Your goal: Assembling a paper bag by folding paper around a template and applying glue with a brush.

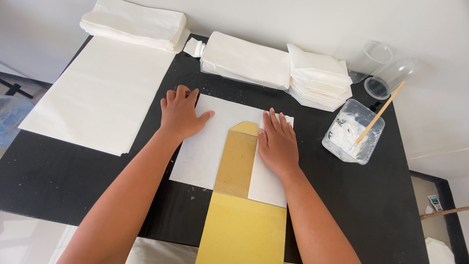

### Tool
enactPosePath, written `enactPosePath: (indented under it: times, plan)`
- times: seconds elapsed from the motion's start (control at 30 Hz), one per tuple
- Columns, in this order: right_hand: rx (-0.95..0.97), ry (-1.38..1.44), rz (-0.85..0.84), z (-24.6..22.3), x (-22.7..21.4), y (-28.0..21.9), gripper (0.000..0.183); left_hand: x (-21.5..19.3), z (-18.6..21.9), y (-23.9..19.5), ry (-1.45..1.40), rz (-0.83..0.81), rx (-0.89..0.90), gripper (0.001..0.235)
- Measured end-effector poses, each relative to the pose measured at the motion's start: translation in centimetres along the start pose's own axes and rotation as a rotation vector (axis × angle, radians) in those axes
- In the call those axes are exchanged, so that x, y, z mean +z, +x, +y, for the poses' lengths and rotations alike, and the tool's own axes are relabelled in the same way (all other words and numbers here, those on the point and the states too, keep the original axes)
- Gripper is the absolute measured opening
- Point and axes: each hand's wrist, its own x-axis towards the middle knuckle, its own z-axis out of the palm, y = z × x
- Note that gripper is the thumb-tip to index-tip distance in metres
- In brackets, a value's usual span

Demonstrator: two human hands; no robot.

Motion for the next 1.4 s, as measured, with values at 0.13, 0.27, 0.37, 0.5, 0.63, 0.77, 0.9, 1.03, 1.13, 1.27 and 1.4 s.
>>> enactPosePath:
  times: [0.13, 0.27, 0.37, 0.5, 0.63, 0.77, 0.9, 1.03, 1.13, 1.27, 1.4]
  plan:
    - [-0.012, -0.005, -0.016, 0.0, -0.3, 0.0, 0.059, 2.1, -1.0, 3.4, -0.073, 0.051, 0.004, 0.052]
    - [-0.004, 0.014, -0.02, 0.0, -0.2, -0.1, 0.06, 3.2, -1.5, 4.7, -0.101, 0.081, -0.032, 0.038]
    - [-0.006, 0.02, -0.015, 0.1, -0.1, 0.1, 0.06, 3.8, -1.8, 5.7, -0.101, 0.077, -0.049, 0.034]
    - [-0.014, 0.008, -0.015, 0.3, 0.1, 0.1, 0.061, 4.3, -2.3, 6.4, -0.096, 0.046, -0.031, 0.031]
    - [-0.016, 0.013, -0.021, 0.5, 0.3, 0.2, 0.061, 4.0, -2.0, 6.2, -0.077, 0.016, -0.035, 0.03]
    - [-0.023, 0.009, -0.01, 0.5, 0.4, 0.1, 0.061, 3.4, -1.2, 5.7, -0.09, -0.022, -0.025, 0.027]
    - [-0.021, 0.009, -0.019, 0.6, 0.5, 0.2, 0.062, 3.2, -0.8, 5.3, -0.099, -0.045, 0.01, 0.026]
    - [-0.014, 0.002, -0.011, 0.7, 0.7, 0.3, 0.062, 1.5, 0.8, 3.2, -0.125, -0.063, 0.071, 0.022]
    - [-0.018, 0.002, -0.017, 0.7, 0.5, 0.3, 0.062, 0.4, 1.8, 1.5, -0.177, -0.106, 0.11, 0.023]
    - [-0.013, 0.02, -0.018, 0.5, 0.4, 0.3, 0.061, 0.0, 1.8, -0.4, -0.159, -0.158, 0.181, 0.04]
    - [-0.017, 0.032, -0.021, 0.5, 0.4, 0.3, 0.061, 0.3, 2.1, -2.9, -0.128, -0.225, 0.246, 0.071]
